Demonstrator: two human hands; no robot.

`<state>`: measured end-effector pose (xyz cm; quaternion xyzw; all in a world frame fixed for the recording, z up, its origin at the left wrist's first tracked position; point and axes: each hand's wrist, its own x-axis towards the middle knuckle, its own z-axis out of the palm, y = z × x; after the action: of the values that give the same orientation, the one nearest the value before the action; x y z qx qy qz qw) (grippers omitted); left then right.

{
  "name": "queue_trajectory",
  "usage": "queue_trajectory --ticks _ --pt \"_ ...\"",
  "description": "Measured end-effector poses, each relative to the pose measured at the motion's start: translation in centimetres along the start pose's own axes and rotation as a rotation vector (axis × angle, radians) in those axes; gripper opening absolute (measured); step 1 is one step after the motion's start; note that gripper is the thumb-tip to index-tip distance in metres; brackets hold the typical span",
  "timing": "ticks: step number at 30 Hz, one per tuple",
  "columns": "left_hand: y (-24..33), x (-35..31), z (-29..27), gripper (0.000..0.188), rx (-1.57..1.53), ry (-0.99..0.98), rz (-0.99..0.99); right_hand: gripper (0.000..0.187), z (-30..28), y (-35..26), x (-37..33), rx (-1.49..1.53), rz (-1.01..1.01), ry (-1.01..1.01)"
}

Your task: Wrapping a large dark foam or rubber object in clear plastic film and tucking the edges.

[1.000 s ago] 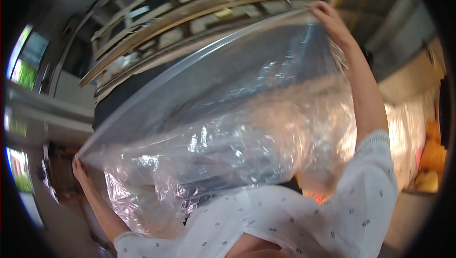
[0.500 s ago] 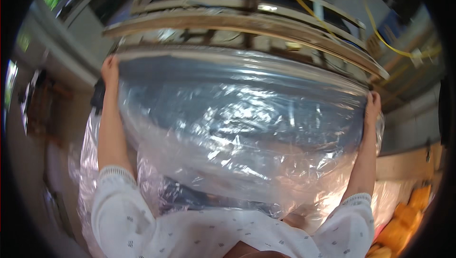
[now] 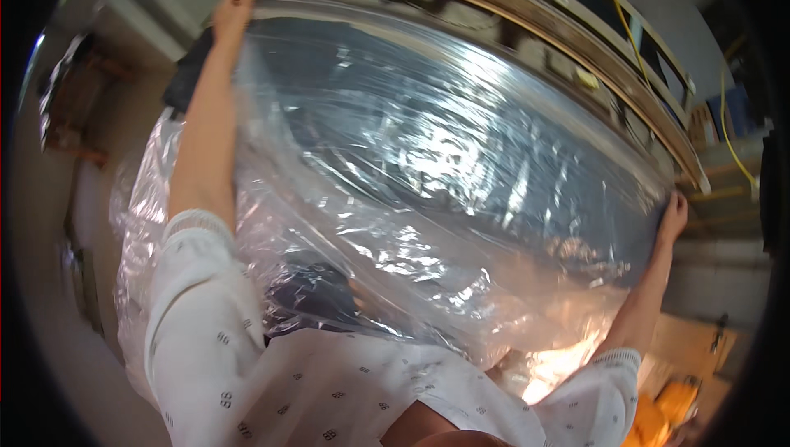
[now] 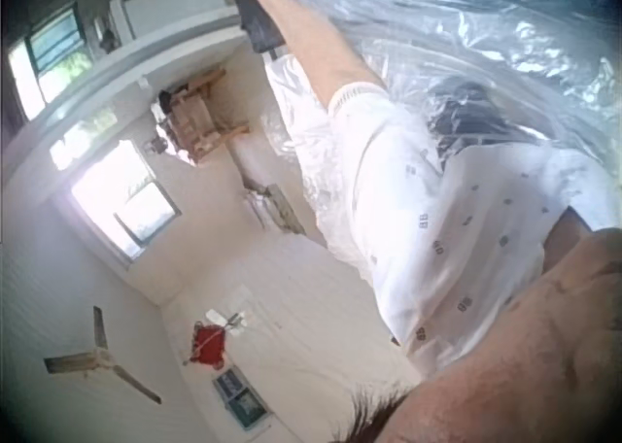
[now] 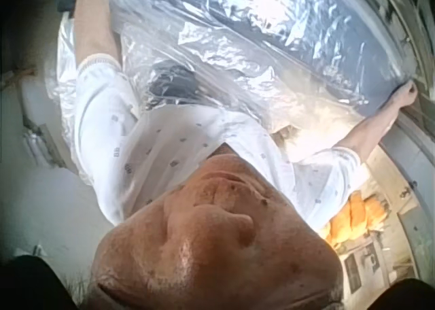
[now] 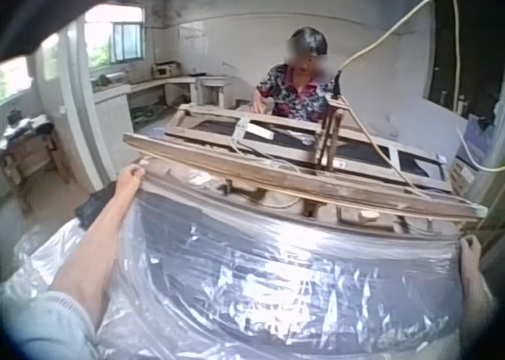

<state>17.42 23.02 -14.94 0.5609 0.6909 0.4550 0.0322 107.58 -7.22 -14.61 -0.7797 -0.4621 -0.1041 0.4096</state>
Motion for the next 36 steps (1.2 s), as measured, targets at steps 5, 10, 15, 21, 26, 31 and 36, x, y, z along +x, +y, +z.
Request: queue_trajectory --ticks 5,10,15,21,26,31,36 --pt "-3.0 2.5 -0.7 0.047 0.046 0.001 -0.044 0.038 0.9 0.5 1.0 -0.159 -0.067 0.199" --pt "-2.4 2.3 1.3 0.047 0.11 -0.005 -0.084 0.039 -0.2 0.1 0.5 -0.306 -0.075 0.292" --pt "-9.7 6.2 -3.1 0.04 -0.086 0.097 -0.107 0.037 2.0 0.4 1.5 -0.006 0.035 0.337" --pt "-7.3 5.2 -0.5 0.049 -0.142 -0.033 -0.133 0.045 -0.9 1.0 0.8 -0.13 0.047 0.359" --pt "-3.6 2.0 -0.2 0.041 -0.255 -0.198 -0.158 0.032 -3.2 1.1 0.1 0.731 0.543 0.478" --pt "-4.7 4.4 -10.0 0.037 -0.345 -0.222 -0.343 0.021 -8.0 -3.2 -8.2 1.073 0.558 0.48" --pt "-5.2 4.5 -15.2 0.034 0.981 -0.082 0.139 0.015 -7.2 -7.9 -12.1 1.29 0.563 0.219"
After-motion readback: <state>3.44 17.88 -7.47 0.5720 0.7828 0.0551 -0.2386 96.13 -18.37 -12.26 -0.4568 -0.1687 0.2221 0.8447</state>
